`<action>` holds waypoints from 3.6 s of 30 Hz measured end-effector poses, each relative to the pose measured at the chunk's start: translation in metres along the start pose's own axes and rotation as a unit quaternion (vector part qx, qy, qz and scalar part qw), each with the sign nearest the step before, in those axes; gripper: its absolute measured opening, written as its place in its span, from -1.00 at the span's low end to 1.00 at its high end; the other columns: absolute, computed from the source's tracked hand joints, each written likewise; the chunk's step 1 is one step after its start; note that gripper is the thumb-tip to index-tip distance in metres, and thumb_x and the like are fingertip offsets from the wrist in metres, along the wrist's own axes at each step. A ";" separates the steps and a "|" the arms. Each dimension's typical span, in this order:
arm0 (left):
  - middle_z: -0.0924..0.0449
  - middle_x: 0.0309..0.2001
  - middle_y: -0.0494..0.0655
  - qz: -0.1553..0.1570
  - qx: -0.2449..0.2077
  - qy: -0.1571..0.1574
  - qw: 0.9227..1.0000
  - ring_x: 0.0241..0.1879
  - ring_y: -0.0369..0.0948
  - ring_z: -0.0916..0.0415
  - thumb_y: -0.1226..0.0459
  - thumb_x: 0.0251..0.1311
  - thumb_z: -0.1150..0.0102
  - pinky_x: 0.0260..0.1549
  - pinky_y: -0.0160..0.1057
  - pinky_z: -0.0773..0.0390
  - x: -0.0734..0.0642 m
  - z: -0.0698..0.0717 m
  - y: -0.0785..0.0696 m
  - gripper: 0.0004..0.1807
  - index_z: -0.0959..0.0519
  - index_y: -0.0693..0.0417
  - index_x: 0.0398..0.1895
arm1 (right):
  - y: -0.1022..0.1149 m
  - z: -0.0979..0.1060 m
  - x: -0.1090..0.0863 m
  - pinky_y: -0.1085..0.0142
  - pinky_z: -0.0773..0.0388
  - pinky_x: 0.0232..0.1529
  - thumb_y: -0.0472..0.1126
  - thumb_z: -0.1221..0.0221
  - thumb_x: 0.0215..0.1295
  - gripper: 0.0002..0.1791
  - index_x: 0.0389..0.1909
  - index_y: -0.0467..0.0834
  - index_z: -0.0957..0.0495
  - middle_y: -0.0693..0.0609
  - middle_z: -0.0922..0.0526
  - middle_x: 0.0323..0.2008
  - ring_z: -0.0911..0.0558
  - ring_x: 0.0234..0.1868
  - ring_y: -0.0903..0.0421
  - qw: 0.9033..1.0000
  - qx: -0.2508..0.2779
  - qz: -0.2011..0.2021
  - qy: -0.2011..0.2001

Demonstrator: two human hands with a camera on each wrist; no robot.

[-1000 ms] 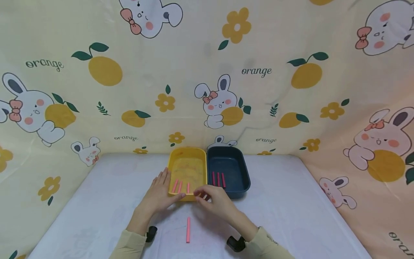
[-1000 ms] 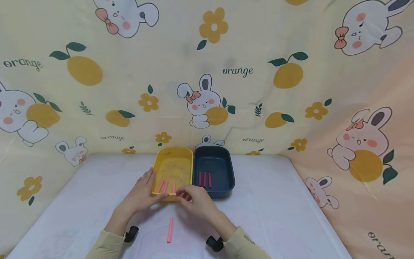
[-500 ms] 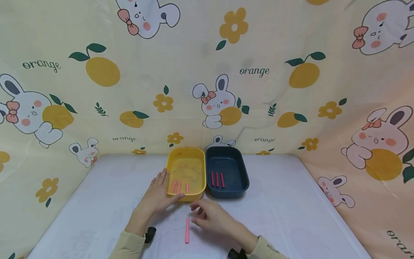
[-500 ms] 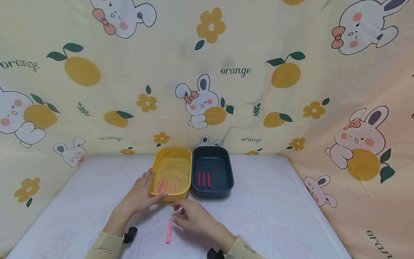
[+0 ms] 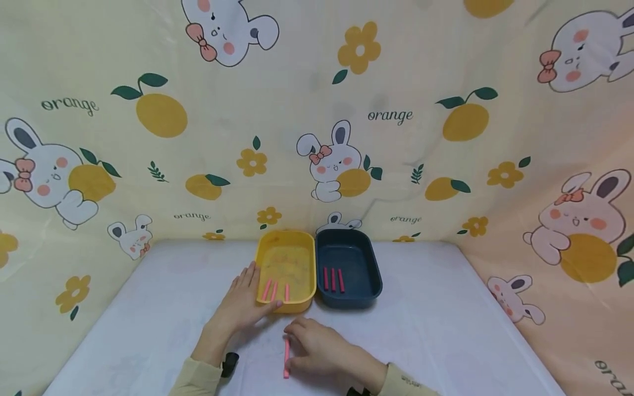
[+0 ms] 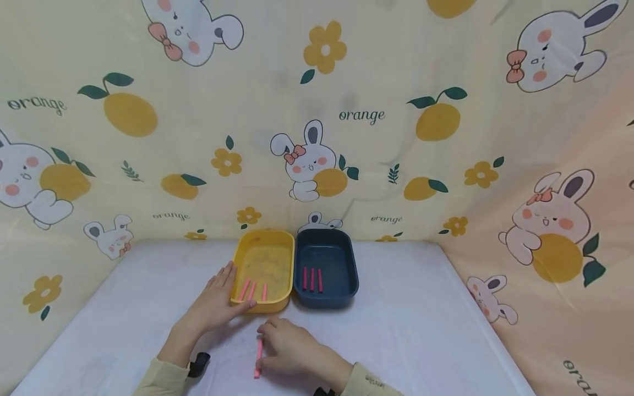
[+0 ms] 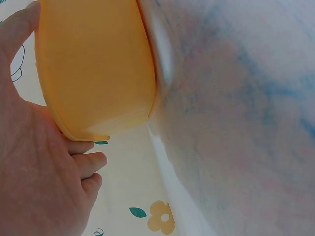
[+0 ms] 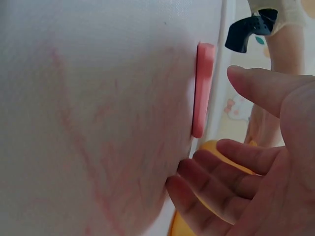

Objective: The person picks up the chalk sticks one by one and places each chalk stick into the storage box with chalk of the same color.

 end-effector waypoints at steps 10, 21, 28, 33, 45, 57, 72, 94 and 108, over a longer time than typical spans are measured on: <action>0.22 0.66 0.29 0.012 -0.003 0.008 1.000 0.63 0.24 0.16 -0.41 0.24 -0.16 0.59 0.18 0.08 0.000 -0.006 0.004 0.30 0.10 0.39 0.64 | 0.012 -0.004 0.001 0.32 -0.66 -0.10 0.25 -0.44 0.18 -0.37 0.18 0.02 -0.61 0.20 -0.59 0.09 -0.53 0.11 0.28 0.998 -0.061 0.009 -0.009; 0.20 0.66 0.31 0.007 0.005 0.004 1.000 0.63 0.24 0.15 -0.38 0.26 -0.16 0.58 0.20 0.07 -0.001 -0.003 0.003 0.28 0.09 0.40 0.63 | 0.014 -0.005 0.003 0.34 -0.65 -0.09 0.24 -0.48 0.13 -0.35 0.17 0.02 -0.62 0.21 -0.58 0.06 -0.53 0.09 0.29 0.997 -0.070 0.009 -0.013; 0.20 0.66 0.31 0.008 0.000 0.004 1.000 0.63 0.25 0.16 -0.36 0.27 -0.18 0.58 0.20 0.08 -0.001 -0.003 0.002 0.27 0.09 0.41 0.63 | 0.011 -0.005 0.003 0.34 -0.65 -0.07 0.26 -0.50 0.09 -0.36 0.10 0.00 -0.63 0.21 -0.57 -0.01 -0.52 0.06 0.28 0.998 -0.060 -0.013 -0.011; 0.21 0.66 0.30 0.010 0.001 0.007 1.000 0.63 0.23 0.18 -0.35 0.27 -0.18 0.59 0.19 0.09 -0.001 -0.003 0.002 0.27 0.11 0.40 0.64 | 0.010 -0.006 0.004 0.32 -0.66 -0.07 0.27 -0.50 0.07 -0.35 0.10 0.01 -0.64 0.20 -0.55 -0.06 -0.51 0.01 0.27 0.998 -0.056 -0.028 -0.010; 0.18 0.65 0.32 0.006 0.000 0.000 1.000 0.62 0.25 0.16 -0.35 0.28 -0.19 0.58 0.20 0.07 -0.001 -0.001 0.000 0.26 0.07 0.42 0.62 | 0.012 -0.004 0.003 0.32 -0.65 -0.05 0.27 -0.51 0.06 -0.38 0.07 0.03 -0.66 0.22 -0.57 -0.03 -0.52 0.03 0.28 0.998 -0.053 -0.026 -0.016; 0.18 0.66 0.32 0.011 -0.003 0.001 1.000 0.63 0.25 0.16 -0.35 0.27 -0.20 0.58 0.20 0.07 -0.001 0.000 -0.001 0.26 0.08 0.41 0.63 | 0.011 -0.005 0.003 0.32 -0.66 -0.08 0.24 -0.54 0.04 -0.35 0.11 0.04 -0.66 0.26 -0.57 -0.02 -0.54 0.01 0.32 0.999 -0.037 -0.020 -0.019; 0.16 0.65 0.32 0.007 0.007 0.001 1.000 0.62 0.25 0.13 -0.42 0.23 -0.15 0.58 0.19 0.05 -0.002 0.000 -0.001 0.30 0.06 0.42 0.62 | 0.011 -0.004 0.000 0.47 -0.48 -0.25 -0.09 -0.59 0.05 -0.41 0.14 0.03 -0.66 0.32 -0.43 -0.07 -0.44 -0.25 0.41 0.991 0.132 -0.026 -0.029; 0.16 0.65 0.33 0.009 0.004 0.001 1.000 0.62 0.25 0.13 -0.39 0.23 -0.18 0.58 0.20 0.05 -0.001 0.000 0.000 0.30 0.06 0.43 0.62 | 0.024 0.005 -0.009 0.50 -0.68 -0.13 -0.50 -0.37 0.22 -0.63 0.05 -0.20 -0.67 0.16 -0.53 -0.11 -0.60 -0.13 0.40 0.948 0.302 0.057 -0.080; 0.17 0.66 0.31 0.015 0.000 0.002 1.000 0.63 0.24 0.15 -0.37 0.23 -0.21 0.59 0.18 0.07 0.000 -0.001 0.001 0.29 0.07 0.41 0.63 | 0.027 -0.011 -0.009 0.53 -0.66 -0.15 -0.48 -0.30 0.29 -0.65 0.08 -0.23 -0.63 0.08 -0.73 -0.21 -0.65 -0.25 0.44 0.942 0.322 0.090 -0.036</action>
Point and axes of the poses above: each hand's wrist, its own x-axis towards the middle knuckle, its own z-axis out of the back of the hand, y = z × x, the point moved 8 cm from there along x, towards the middle knuckle
